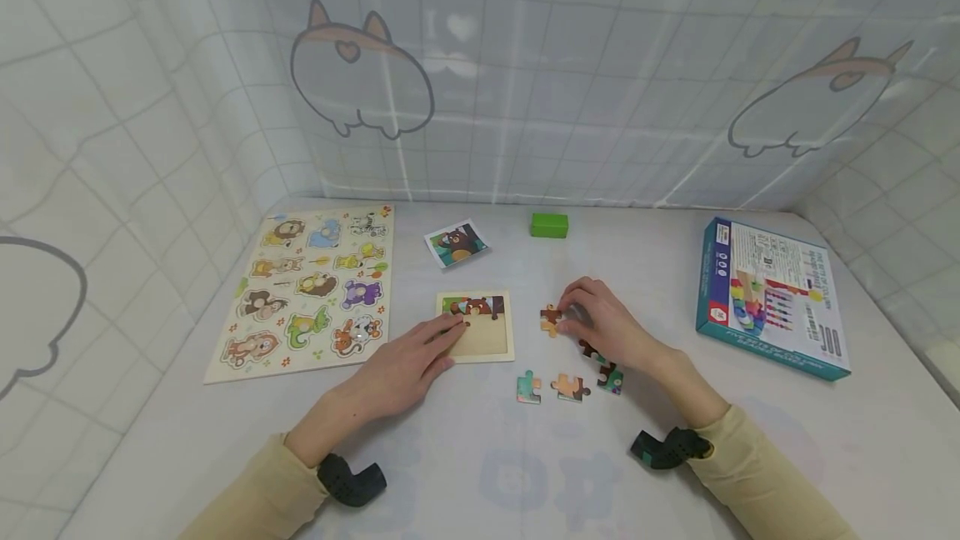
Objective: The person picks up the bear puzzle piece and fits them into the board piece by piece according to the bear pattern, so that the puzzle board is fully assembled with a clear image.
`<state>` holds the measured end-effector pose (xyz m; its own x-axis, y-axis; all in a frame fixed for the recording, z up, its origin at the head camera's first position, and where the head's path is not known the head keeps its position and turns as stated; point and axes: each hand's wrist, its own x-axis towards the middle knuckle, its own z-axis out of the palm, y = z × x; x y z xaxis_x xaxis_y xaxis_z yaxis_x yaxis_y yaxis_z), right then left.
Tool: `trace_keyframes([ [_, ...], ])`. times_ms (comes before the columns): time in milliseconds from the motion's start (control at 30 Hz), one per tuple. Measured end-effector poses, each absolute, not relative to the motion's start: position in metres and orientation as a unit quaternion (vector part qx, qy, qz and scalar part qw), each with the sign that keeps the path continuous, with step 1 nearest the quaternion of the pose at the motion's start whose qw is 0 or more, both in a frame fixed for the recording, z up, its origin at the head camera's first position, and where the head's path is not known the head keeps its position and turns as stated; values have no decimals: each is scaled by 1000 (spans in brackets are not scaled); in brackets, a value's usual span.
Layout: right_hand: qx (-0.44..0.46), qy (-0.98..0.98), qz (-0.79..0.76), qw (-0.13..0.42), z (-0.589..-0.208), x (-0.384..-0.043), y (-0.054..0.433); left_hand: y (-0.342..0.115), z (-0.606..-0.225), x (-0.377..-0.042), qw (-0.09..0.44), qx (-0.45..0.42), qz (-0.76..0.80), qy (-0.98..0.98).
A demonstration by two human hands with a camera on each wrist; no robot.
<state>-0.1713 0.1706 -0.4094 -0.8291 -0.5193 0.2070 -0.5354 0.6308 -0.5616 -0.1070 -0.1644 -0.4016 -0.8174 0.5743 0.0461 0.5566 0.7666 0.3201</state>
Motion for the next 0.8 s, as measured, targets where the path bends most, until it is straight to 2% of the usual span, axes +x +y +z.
trace_keyframes([
  [200,288,-904,318,2,-407,-170,170,-165,-401,-106,19,308,161,938],
  [367,301,-894,331,20,-401,-170,163,-165,-401,-106,13,310,157,937],
  [500,312,-884,347,30,-393,-168,152,-165,-401,-105,13,306,155,939],
  [800,327,-879,346,17,-387,-171,117,-164,-400,-106,33,302,164,938],
])
